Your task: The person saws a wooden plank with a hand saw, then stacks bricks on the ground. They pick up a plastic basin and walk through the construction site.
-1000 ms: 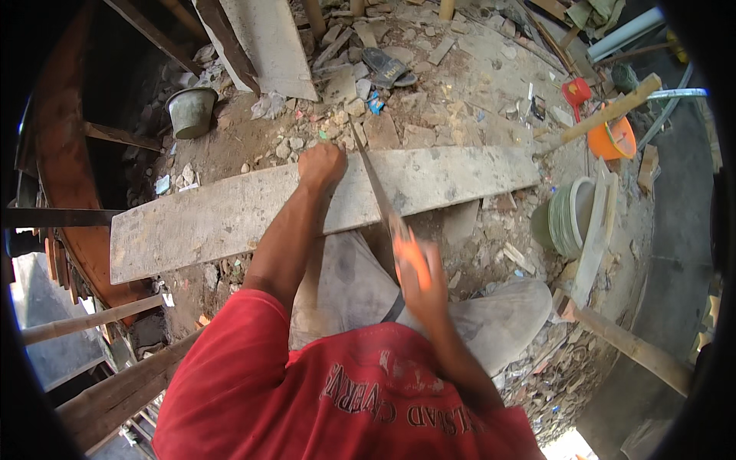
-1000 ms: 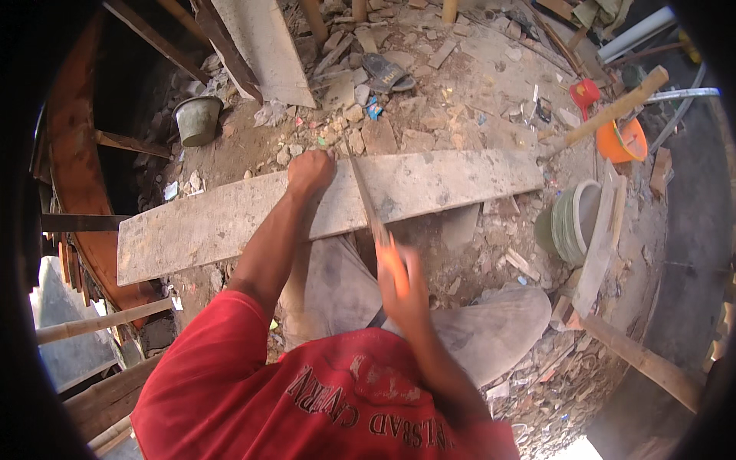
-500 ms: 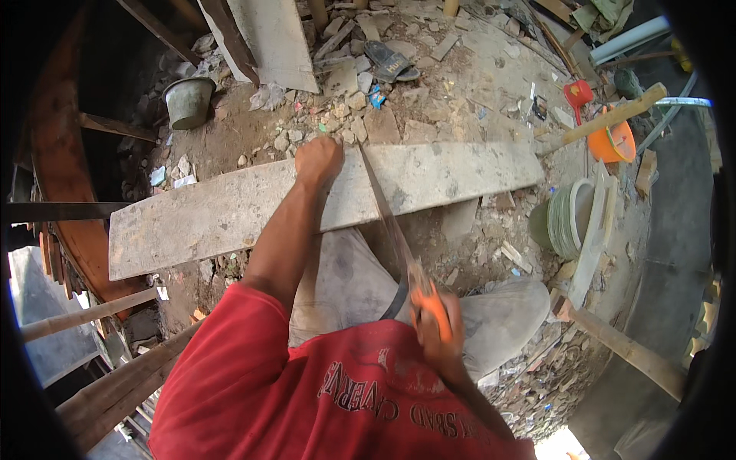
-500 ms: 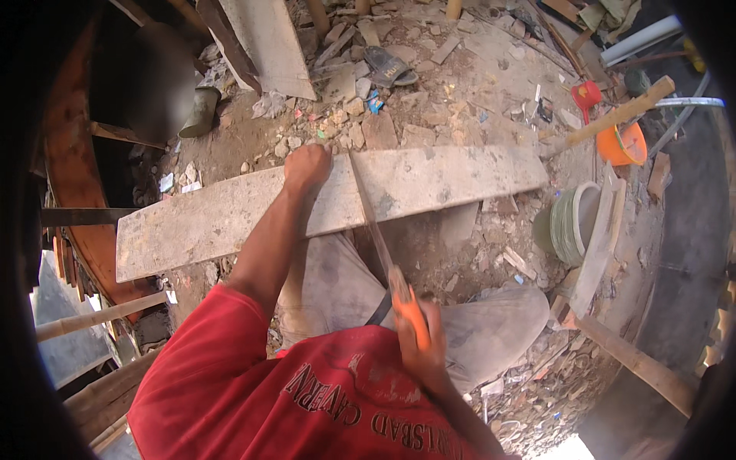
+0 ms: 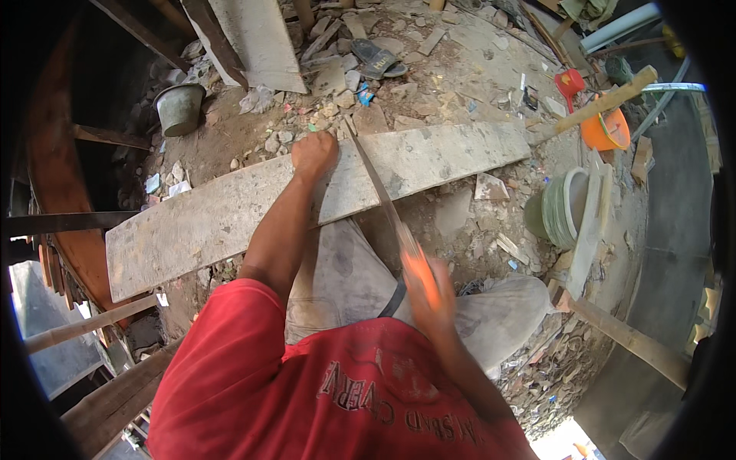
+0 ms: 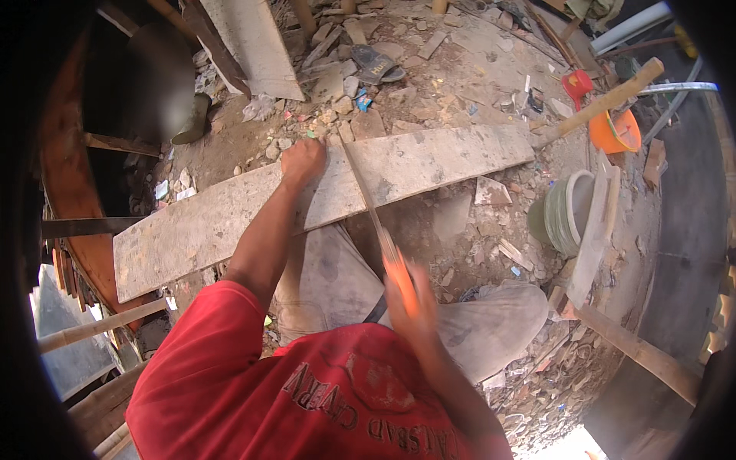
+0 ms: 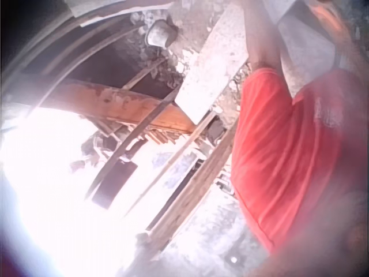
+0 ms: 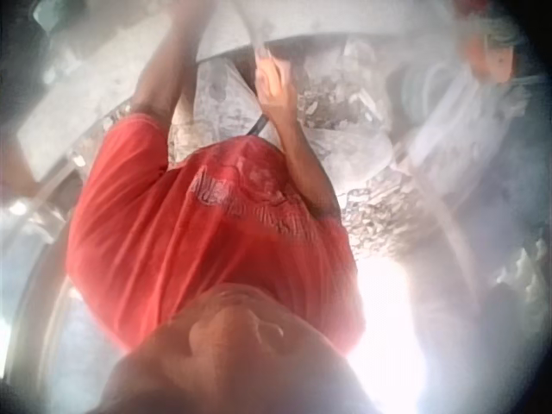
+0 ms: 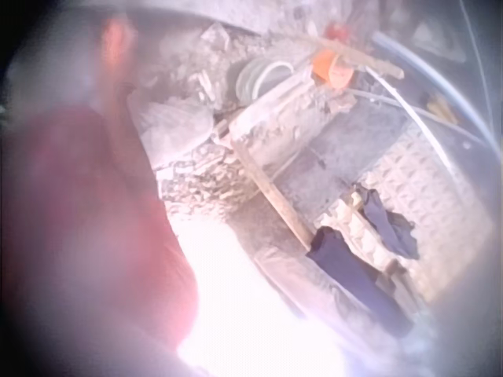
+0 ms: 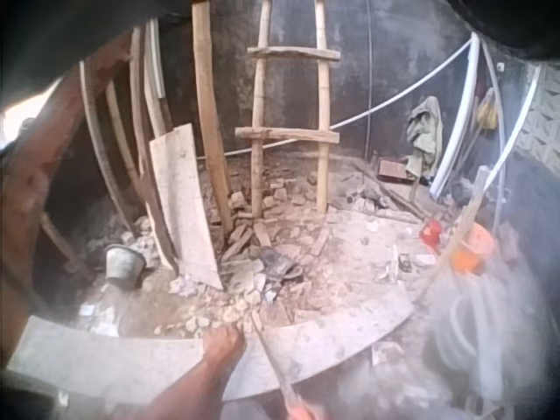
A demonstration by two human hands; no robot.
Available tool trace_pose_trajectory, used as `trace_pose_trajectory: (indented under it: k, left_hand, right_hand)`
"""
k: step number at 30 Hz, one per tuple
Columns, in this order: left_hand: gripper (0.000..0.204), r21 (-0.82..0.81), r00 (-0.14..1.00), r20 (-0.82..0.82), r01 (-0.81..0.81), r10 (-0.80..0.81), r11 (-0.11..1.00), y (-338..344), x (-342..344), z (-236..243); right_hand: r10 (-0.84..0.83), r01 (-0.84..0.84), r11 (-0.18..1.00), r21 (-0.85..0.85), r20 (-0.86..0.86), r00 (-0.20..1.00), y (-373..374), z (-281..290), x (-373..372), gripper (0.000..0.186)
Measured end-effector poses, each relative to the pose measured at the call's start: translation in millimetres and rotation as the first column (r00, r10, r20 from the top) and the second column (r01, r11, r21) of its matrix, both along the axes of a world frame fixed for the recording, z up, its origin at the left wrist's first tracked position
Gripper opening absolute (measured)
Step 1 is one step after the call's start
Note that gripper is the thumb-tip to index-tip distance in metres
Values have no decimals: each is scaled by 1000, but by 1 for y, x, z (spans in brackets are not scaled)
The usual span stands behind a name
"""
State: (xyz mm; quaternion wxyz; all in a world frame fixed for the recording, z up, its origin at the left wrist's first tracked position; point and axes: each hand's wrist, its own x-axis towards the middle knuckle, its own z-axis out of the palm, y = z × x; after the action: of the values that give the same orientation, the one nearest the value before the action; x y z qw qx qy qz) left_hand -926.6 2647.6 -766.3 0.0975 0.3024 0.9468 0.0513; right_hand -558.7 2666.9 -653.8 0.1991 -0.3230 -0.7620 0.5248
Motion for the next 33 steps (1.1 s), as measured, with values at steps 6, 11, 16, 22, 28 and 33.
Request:
trace_pose_trajectory:
  k: [6,11,16,22,28,33]
  left_hand:
    - [46,-75,992,124,-16,25,997,17,9,22]
    - [51,-55,997,78,18,-14,998,5,3,11]
    - [54,-34,998,56,-18,20,999,16,13,14]
    - [51,-42,997,62,-36,39,998,-9,0,15]
    - [53,-72,996,71,-40,45,997,13,11,34]
    - [56,-95,997,46,-64,68,993,-1,13,39]
  right_hand:
    - [9,-12,997,-81,-32,999,28,-52,-12,31]
    - [10,-20,985,-170,-55,998,-4,-6,40,34]
    - [-45,71,943,-325,86,995,42,-33,-68,25]
    - [39,-34,979,-200,20,999,-16,9,78,34]
    - [-56,58,991,-123,15,998,33,-25,-75,28]
    - [36,-43,990,-136,-55,998,6,-1,49,31]
